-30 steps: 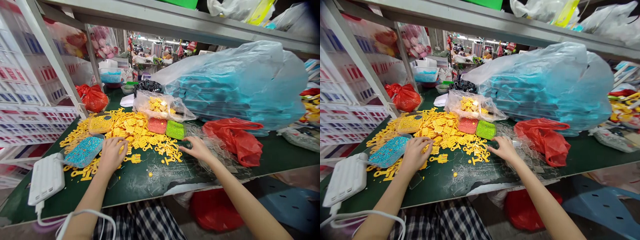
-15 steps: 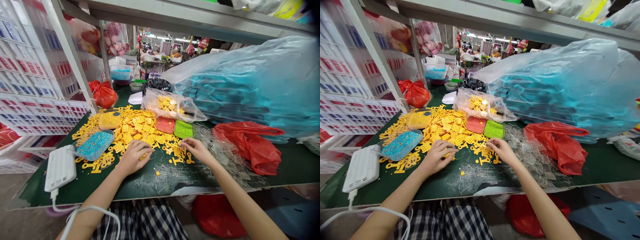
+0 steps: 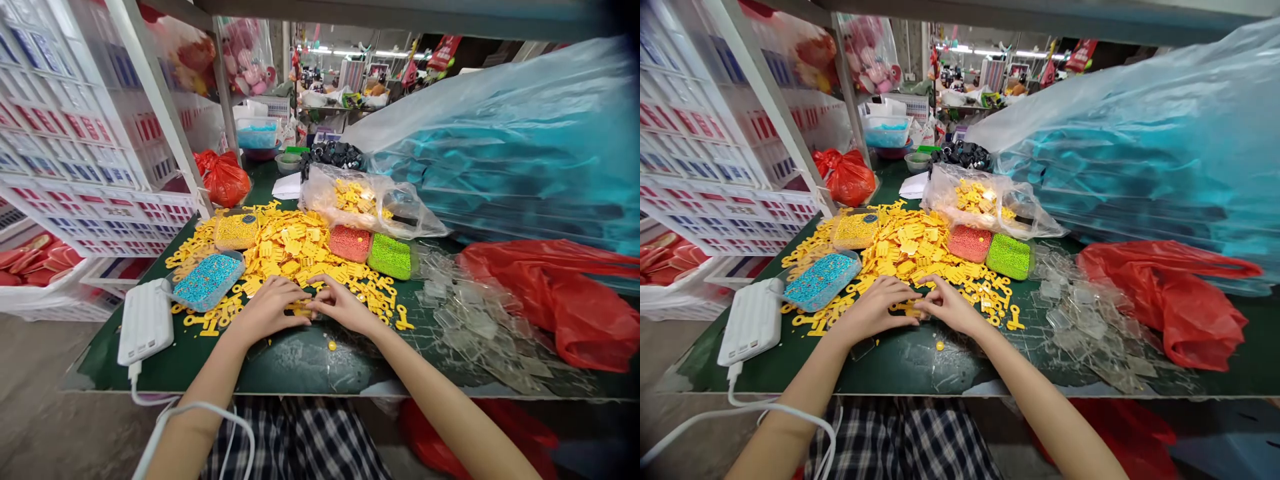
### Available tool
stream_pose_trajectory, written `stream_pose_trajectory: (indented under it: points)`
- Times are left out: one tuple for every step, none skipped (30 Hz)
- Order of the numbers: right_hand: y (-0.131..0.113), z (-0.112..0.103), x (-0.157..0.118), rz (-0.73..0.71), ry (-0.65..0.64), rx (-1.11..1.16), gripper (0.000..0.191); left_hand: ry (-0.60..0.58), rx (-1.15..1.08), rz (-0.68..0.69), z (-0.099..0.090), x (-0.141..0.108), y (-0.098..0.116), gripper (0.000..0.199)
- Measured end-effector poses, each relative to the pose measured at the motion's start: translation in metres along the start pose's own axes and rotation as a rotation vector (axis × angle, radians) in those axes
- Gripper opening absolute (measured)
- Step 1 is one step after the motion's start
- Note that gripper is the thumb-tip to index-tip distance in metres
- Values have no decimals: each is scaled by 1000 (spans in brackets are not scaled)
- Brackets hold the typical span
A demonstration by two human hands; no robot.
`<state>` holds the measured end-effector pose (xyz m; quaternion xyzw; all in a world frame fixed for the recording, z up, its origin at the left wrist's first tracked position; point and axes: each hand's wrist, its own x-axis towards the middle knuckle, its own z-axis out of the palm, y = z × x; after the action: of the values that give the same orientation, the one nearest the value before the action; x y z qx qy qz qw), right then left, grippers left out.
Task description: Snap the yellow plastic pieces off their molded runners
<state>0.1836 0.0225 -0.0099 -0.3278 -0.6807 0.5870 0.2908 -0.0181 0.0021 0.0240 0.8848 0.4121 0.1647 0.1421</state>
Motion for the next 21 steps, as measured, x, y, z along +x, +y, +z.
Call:
stream_pose_trajectory:
  points:
    - [1,-1,0,-4,9,-28,44,-12,9,-14,-2,0,-1,37]
    - [1,-1,-1,-16,32,-79,41,-22,17,-29,-3,-1,-1,35]
    - [1,-2,-2,-39,65,-157,36,-31,22,-45,-4,-2,-2,34]
    - [0,-3,-4,-72,100,-256,31,-37,26,-62,-5,-2,-3,34]
    - [-2,-4,-5,-111,131,-368,27,-41,29,-79,-6,-3,-4,34]
    - [-3,-5,-7,-149,150,-480,25,-46,33,-96,-6,-3,-5,35]
    - [-5,-6,-9,-180,153,-584,24,-50,39,-111,-6,-4,-6,35]
    - [-6,-6,-11,-199,143,-671,26,-56,46,-124,-6,-4,-7,35]
    - [-7,-7,-12,-210,128,-740,28,-65,52,-135,-5,-4,-8,35]
    - [-7,-7,-13,-213,115,-794,31,-76,57,-146,-4,-4,-9,35]
    - [-7,-8,-13,-213,109,-834,32,-90,61,-154,-4,-3,-9,36]
    - [-7,-8,-13,-213,105,-862,31,-102,62,-162,-3,-3,-10,36]
    - [-6,-8,-13,-214,101,-880,30,-114,62,-168,-2,-3,-10,37]
    - [-6,-8,-13,-216,98,-893,29,-124,60,-172,-1,-2,-10,37]
    - [-5,-8,-12,-217,96,-903,28,-130,58,-174,-1,-2,-10,38]
    - [-5,-8,-12,-217,93,-910,28,-134,55,-176,0,-2,-11,38]
    - [-4,-8,-12,-216,93,-916,28,-134,50,-180,0,-2,-11,40]
    - [-4,-8,-12,-215,94,-922,28,-130,42,-185,0,-3,-12,42]
    - [-4,-8,-12,-215,98,-930,28,-126,32,-188,1,-3,-13,44]
    - [-4,-8,-12,-218,101,-938,27,-123,20,-189,1,-4,-14,45]
    - [-4,-7,-12,-221,104,-946,27,-120,10,-189,1,-4,-15,44]
